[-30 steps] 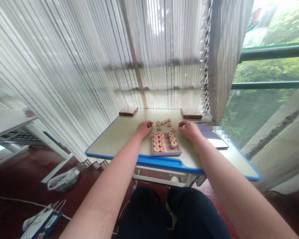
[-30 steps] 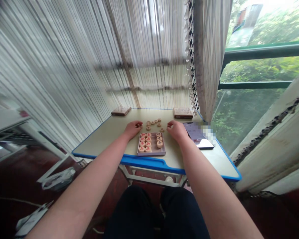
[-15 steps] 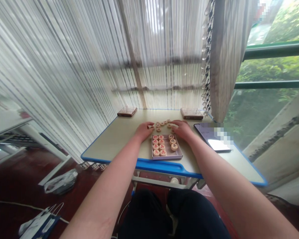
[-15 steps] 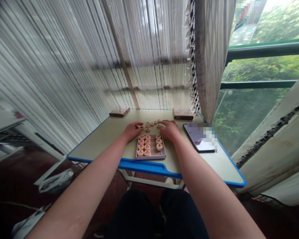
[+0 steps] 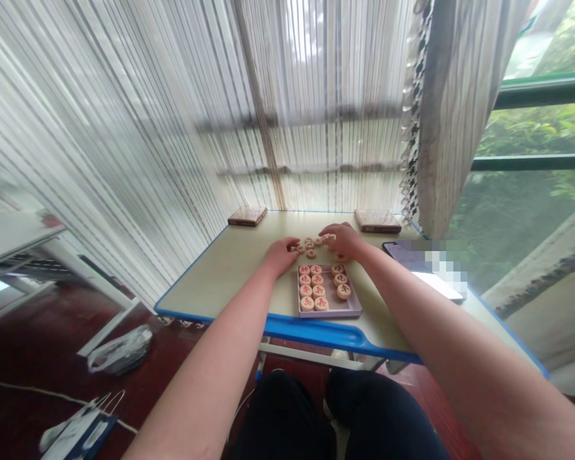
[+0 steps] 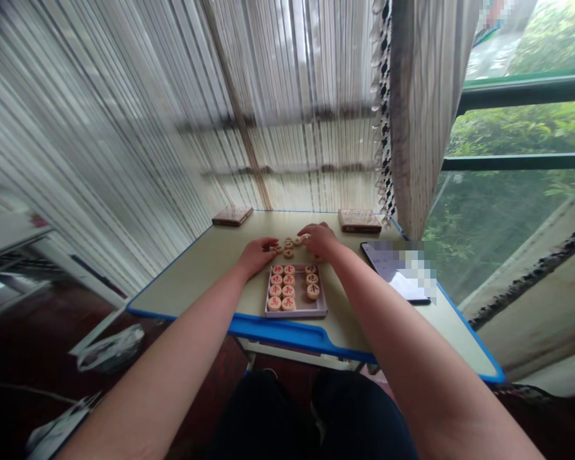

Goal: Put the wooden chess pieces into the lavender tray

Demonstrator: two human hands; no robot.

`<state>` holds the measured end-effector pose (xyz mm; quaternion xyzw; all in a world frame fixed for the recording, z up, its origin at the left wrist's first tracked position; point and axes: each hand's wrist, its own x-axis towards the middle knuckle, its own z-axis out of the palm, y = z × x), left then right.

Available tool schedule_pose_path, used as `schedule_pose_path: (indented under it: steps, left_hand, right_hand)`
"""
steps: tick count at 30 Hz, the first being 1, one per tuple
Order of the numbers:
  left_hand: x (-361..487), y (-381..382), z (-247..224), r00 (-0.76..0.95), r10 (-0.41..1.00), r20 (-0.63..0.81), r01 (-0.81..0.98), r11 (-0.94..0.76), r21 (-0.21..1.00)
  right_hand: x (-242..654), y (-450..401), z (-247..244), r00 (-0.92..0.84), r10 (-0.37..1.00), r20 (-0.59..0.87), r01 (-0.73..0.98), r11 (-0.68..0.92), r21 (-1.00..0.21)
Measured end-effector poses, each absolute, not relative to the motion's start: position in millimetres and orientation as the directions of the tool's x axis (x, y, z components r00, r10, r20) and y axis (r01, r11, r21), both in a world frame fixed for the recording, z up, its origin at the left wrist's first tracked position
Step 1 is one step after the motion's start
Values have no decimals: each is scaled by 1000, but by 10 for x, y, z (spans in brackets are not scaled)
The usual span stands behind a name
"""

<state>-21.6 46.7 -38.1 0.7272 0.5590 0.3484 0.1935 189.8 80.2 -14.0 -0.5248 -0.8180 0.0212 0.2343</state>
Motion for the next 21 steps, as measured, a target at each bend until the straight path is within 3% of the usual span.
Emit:
schedule_pose_path:
  steps: [8,21]
  left_hand:
    - [-212,453,-366,126,946,298,736,-291,611]
    - [-192,410,-321,145,952,270,743,-285,606]
  right_hand:
    - [1942,802,-225,-231,926,298,913,312,-264]
    - [1924,746,-209,-297,874,384,871,413,-267]
